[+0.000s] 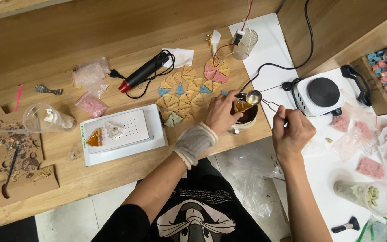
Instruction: Manually dipping wicks and assembling small decorative wax melts or candles in a workshop.
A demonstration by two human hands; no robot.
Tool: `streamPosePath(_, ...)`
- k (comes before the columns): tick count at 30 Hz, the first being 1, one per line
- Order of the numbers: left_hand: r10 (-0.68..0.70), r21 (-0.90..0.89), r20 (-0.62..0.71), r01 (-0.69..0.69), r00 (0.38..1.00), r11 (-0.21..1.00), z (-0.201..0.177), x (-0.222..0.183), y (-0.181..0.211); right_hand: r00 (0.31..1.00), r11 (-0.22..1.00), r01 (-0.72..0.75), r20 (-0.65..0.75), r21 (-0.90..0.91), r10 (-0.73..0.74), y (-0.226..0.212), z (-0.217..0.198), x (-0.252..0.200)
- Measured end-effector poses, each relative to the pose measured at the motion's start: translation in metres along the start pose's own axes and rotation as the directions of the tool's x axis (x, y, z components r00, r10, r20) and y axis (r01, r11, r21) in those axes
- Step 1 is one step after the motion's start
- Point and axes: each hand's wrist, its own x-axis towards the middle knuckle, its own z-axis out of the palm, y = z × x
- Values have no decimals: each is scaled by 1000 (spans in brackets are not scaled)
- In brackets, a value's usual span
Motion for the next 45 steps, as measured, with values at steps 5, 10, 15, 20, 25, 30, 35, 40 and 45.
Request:
streamPosePath(5,-75,-28,69,77,995,997,-5,1,2,967,973,-225,-108,58,230,15,8,-5)
streamPosePath(10,-46,-6,35,46,998,999,-16,-4,-13,916,926,-361,-147,109,374,19,14,-10)
streamPosePath(15,17,-9,23,-17,1000,1000,-26,-6,-8,910,917,-399,-108,24,399,23,23,-20)
streamPosePath(20,-19,3,-16,19,1000,1000,-33,-13,-7,957,959,-284,-56,12,284,24,41,-31)
streamPosePath(25,-17,-47,-71,14,997,999,-35,-15,-15,982,984,-173,71,-32,175,23,53,-34)
streamPosePath(30,-38,-26,-70,37,997,999,-36,-15,-25,979,986,-148,127,-75,157,24,61,-37)
streamPosePath(35,-48,10,-60,49,997,999,-35,-15,-23,976,983,-168,124,-79,177,26,60,-37)
streamPosePath(40,-78,44,-37,80,996,996,-29,-14,-25,976,983,-147,143,-106,161,30,59,-37)
streamPosePath(45,-79,47,-40,81,996,996,-31,-16,-21,973,983,-156,158,-96,170,28,59,-36)
